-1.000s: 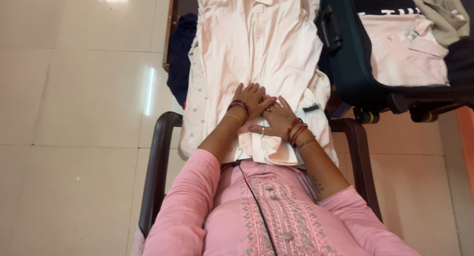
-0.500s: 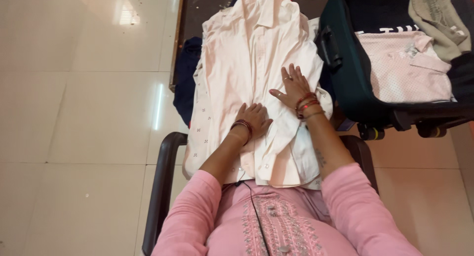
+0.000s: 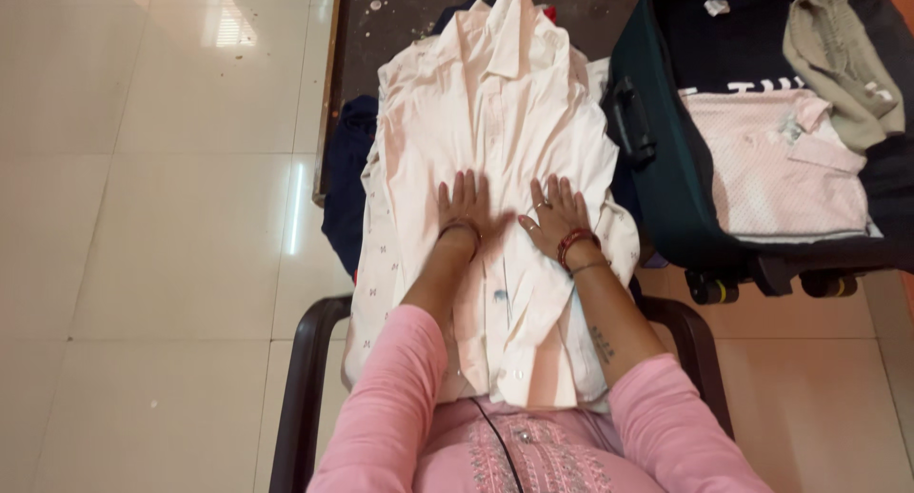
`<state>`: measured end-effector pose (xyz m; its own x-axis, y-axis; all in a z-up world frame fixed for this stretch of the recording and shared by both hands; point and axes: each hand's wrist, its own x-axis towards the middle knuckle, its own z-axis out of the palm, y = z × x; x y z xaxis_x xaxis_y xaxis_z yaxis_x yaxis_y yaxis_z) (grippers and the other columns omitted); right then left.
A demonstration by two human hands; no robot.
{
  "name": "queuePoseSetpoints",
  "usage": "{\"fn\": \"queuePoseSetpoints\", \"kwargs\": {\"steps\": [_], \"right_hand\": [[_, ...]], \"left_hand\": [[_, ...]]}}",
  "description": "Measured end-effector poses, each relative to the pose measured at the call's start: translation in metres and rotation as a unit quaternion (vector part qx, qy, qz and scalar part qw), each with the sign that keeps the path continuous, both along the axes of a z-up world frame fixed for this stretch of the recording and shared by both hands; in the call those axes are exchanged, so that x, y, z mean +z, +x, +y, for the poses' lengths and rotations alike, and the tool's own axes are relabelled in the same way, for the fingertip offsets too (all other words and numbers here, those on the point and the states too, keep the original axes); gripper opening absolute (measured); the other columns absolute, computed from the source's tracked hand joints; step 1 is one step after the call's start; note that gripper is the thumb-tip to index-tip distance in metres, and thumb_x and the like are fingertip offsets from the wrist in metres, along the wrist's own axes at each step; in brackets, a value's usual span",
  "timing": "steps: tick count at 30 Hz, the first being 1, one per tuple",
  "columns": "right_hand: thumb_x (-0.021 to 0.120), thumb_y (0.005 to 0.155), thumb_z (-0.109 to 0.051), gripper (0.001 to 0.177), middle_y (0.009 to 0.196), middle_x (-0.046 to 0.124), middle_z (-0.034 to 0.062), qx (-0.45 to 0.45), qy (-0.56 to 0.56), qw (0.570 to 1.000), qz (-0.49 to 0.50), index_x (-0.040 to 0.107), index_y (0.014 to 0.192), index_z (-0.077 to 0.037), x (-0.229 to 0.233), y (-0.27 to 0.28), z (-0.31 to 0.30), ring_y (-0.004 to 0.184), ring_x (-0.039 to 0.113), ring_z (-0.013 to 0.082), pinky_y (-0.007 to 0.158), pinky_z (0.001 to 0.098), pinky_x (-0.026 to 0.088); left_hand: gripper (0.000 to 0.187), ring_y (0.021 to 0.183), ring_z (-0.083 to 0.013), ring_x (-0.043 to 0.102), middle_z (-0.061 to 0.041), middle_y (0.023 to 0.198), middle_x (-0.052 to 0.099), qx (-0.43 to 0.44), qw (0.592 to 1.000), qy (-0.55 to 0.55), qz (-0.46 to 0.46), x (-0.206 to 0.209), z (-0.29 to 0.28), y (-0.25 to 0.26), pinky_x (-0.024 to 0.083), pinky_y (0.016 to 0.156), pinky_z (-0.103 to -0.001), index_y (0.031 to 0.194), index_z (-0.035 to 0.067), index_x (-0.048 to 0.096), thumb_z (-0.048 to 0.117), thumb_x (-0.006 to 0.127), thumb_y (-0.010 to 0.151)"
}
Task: The person folds a white shirt on their lap, smoothing the fabric and buttoning the front. They then fold a second white patterned shirt and place it on top of the first one.
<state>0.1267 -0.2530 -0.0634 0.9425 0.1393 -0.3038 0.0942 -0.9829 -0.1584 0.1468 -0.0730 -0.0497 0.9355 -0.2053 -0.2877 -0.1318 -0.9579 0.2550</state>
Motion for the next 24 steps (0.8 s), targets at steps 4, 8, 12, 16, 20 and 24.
{"fn": "queuePoseSetpoints", "kwargs": {"steps": [4, 8, 12, 16, 20, 24], "right_hand": [[0.041, 0.102, -0.048, 0.074, 0.170, 0.007, 0.0190, -0.005, 0.012, 1.000, -0.002, 0.014, 0.164, -0.016, -0.005, 0.003, -0.003, 0.157, 0.002, 0.0359, 0.125, 0.0518, 0.005], [0.041, 0.101, -0.051, 0.078, 0.169, 0.003, 0.0183, -0.001, -0.009, 1.000, 0.017, 0.010, 0.163, -0.017, -0.003, 0.007, 0.001, 0.156, -0.002, 0.0341, 0.124, 0.0504, 0.003], [0.042, 0.100, -0.054, 0.079, 0.170, 0.000, 0.0165, -0.002, -0.020, 0.999, 0.026, 0.008, 0.163, -0.019, -0.002, 0.007, 0.001, 0.157, -0.005, 0.0324, 0.124, 0.0486, 0.001], [0.046, 0.098, -0.054, 0.084, 0.170, 0.001, 0.0175, 0.004, -0.014, 1.000, 0.018, 0.007, 0.164, -0.018, -0.005, 0.007, -0.002, 0.157, -0.004, 0.0328, 0.125, 0.0481, 0.002], [0.046, 0.099, -0.055, 0.083, 0.170, 0.002, 0.0179, 0.004, -0.005, 1.000, 0.010, 0.010, 0.164, -0.017, -0.006, 0.006, -0.002, 0.157, -0.004, 0.0343, 0.125, 0.0482, 0.002], [0.045, 0.100, -0.053, 0.080, 0.170, 0.002, 0.0190, -0.003, 0.027, 1.000, -0.004, 0.011, 0.163, -0.019, -0.003, 0.006, -0.003, 0.156, -0.005, 0.0362, 0.124, 0.0489, 0.002]], "left_hand": [[0.098, 0.158, -0.0300, -0.005, -0.013, 0.171, 0.003, -0.021, 0.998, 0.043, 0.037, 0.014, 0.002, -0.008, -0.006, 0.123, -0.055, 0.163, 0.008, 0.008, 0.072, 0.037, 0.095], [0.096, 0.158, -0.0306, -0.005, -0.014, 0.171, 0.003, -0.021, 0.998, 0.042, 0.040, 0.020, 0.003, -0.010, -0.007, 0.123, -0.056, 0.163, 0.008, 0.008, 0.070, 0.037, 0.096], [0.096, 0.157, -0.0328, -0.006, -0.016, 0.171, 0.002, -0.023, 0.998, 0.037, 0.046, 0.025, 0.004, -0.006, -0.007, 0.123, -0.056, 0.162, 0.007, 0.007, 0.069, 0.038, 0.096], [0.095, 0.157, -0.0332, -0.005, -0.016, 0.171, 0.002, -0.026, 0.997, 0.035, 0.057, 0.029, 0.005, -0.006, -0.006, 0.123, -0.057, 0.163, 0.006, 0.007, 0.066, 0.039, 0.097], [0.091, 0.158, -0.0316, -0.006, -0.017, 0.171, 0.002, -0.038, 0.997, 0.037, 0.056, 0.033, 0.003, -0.004, -0.005, 0.122, -0.061, 0.162, 0.005, 0.006, 0.064, 0.035, 0.100], [0.077, 0.157, -0.0297, -0.002, -0.013, 0.170, 0.004, -0.073, 0.997, 0.004, -0.012, 0.024, 0.000, -0.003, -0.003, 0.120, -0.061, 0.163, 0.017, 0.008, 0.054, 0.034, 0.100]]}}
